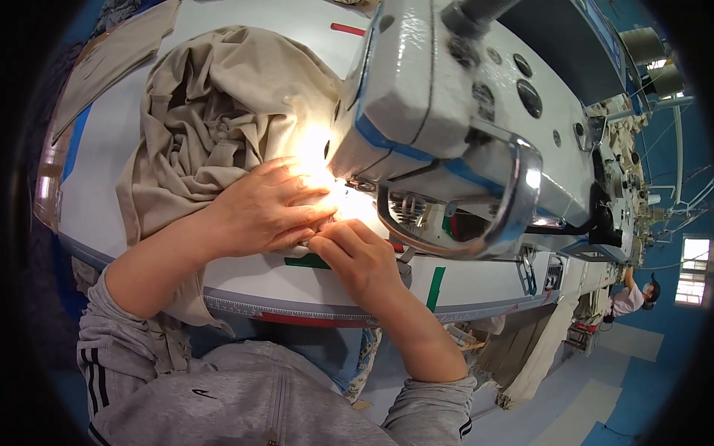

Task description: Sewing the edges and seams of a fabric bag using an industrial sewing machine.

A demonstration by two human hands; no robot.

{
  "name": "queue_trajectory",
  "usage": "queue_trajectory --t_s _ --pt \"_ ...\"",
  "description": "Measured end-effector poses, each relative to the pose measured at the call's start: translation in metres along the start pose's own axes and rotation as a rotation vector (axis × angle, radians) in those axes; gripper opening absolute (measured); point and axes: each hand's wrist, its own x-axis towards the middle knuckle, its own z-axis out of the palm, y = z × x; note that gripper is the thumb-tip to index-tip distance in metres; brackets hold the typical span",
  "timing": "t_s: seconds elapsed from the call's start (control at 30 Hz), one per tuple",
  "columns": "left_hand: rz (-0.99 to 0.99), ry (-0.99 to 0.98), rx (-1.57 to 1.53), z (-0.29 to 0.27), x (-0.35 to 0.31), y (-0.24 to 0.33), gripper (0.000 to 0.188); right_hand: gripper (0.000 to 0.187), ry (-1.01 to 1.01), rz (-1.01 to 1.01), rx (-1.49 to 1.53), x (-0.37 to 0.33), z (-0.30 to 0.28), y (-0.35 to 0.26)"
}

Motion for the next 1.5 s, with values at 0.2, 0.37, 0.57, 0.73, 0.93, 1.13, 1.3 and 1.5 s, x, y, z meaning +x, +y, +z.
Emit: queue_trajectory --t_s 0.2,0.37,0.57,0.73,0.93,1.13,1.3,1.5 --pt "-0.045 0.025 -0.032 0.002 0.002 -0.005 0.034 0.027 -0.018 0.063 -0.009 0.005 -0.002 0.005" --pt "0.008 0.025 -0.031 0.006 0.0 -0.009 0.025 0.026 -0.022 0.086 0.03 0.006 -0.002 0.005" --pt "0.069 0.11 0.019 0.004 0.008 -0.02 0.017 0.019 0.006 0.1 0.017 0.021 -0.004 0.009" --pt "0.014 0.026 0.008 0.0 0.016 -0.023 0.017 0.019 0.034 0.125 0.035 0.021 -0.003 0.012" --pt "0.055 0.053 0.021 -0.005 0.022 -0.031 0.02 0.022 0.299 0.532 0.559 -0.009 0.01 0.028" --pt "0.099 0.095 0.055 -0.003 0.023 -0.035 0.022 0.026 0.504 0.818 0.855 -0.025 0.013 0.056" --pt "0.05 0.044 0.045 -0.007 0.022 -0.032 0.019 0.029 0.486 0.758 0.721 -0.028 0.015 0.069" --pt "0.114 0.111 -0.014 -0.007 0.025 -0.029 0.018 0.033 0.514 0.667 0.521 -0.03 0.006 0.074"
